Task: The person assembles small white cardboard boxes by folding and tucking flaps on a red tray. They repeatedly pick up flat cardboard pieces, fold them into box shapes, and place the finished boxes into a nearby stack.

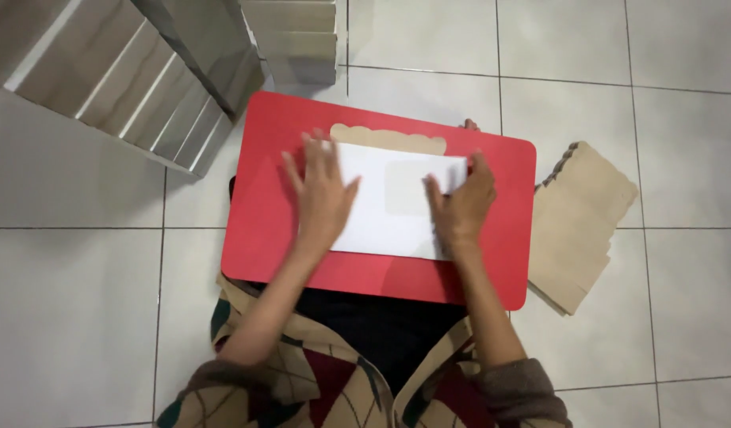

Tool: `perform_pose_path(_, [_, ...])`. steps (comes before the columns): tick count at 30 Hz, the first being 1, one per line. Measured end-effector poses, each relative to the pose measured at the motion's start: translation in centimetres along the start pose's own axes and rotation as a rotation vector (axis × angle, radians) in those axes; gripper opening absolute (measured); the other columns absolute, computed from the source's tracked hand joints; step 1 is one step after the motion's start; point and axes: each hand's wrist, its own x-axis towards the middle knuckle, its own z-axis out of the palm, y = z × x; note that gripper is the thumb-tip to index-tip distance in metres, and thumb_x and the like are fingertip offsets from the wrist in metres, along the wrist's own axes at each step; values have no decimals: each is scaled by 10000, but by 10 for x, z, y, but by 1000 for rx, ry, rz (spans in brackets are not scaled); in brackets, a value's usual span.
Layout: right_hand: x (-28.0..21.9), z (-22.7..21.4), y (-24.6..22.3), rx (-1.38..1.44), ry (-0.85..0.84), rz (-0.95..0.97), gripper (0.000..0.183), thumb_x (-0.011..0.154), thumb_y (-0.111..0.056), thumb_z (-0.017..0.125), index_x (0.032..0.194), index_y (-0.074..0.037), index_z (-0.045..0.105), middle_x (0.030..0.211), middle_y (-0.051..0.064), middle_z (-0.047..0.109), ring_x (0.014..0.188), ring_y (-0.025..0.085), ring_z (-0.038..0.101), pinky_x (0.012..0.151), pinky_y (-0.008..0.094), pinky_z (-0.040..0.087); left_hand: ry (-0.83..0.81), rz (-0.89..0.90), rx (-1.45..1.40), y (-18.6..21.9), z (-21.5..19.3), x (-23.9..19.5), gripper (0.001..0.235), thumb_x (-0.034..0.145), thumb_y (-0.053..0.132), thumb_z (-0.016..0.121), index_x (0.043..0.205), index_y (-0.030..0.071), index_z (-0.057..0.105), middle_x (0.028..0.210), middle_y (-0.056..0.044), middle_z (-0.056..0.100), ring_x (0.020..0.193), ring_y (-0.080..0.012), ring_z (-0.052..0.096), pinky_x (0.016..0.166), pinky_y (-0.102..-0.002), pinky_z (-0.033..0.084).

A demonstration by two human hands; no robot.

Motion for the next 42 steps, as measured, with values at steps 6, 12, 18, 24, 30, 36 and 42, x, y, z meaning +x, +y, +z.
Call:
perform_pose_path(6, [-39,44,-30,-105,-521,-213,642,950,-89,469,1584,-69,370,1652,183,359,1556,310,272,1274,533,122,-237,240,-33,46,52,-26,636,1002,269,409,1561,-21,325,1662,-209,268,1568,-317,177,1233,-629,26])
perform_pose_path(12, [-30,-4,-23,-147,-324,-77,514,1051,-170,410,1531,3,469,1613,230,410,1513,369,349,1221,587,186,-124,67,-75,2,32,-16,667,1007,325,464,1546,-54,358,1618,-266,337,1537,-372,269,1236,-598,108])
perform_pose_path(18, [-28,27,-29,-227,-506,-273,589,1006,-249,422,1580,-115,418,1647,112,396,1549,259,313,1272,536,136,-197,257,-149,48,44,-27,618,1000,246,402,1543,-44,351,1623,-247,333,1548,-365,234,1219,-640,91])
perform_pose_path(24, [-21,25,-15,-201,-318,-80,472,1047,-268,484,1505,-170,546,1610,92,459,1515,250,373,1253,545,180,-54,192,-138,24,39,-18,525,980,280,503,1488,150,531,1584,-184,426,1460,-360,404,1176,-575,270])
perform_pose_path(30, [10,38,-20,-150,-355,-69,780,772,-180,591,1535,-123,440,1574,86,477,1514,302,344,1183,756,42,36,120,-16,16,78,12,535,907,293,549,1407,103,556,1354,-142,521,1272,-296,462,1038,-529,340])
perform_pose_path(36, [-1,75,13,-269,24,-283,609,647,-197,722,1254,-232,686,1129,-8,561,1147,242,561,1198,683,209,36,296,50,32,60,26,690,848,121,606,1521,115,457,1654,-120,331,1547,-299,249,1159,-677,192])
perform_pose_path(42, [-35,51,-12,-199,-340,-250,595,923,-108,537,1517,-78,513,1569,155,504,1479,292,432,1246,544,234,-351,336,-60,48,55,10,581,1046,269,393,1561,6,342,1661,-190,282,1568,-301,197,1266,-534,119])
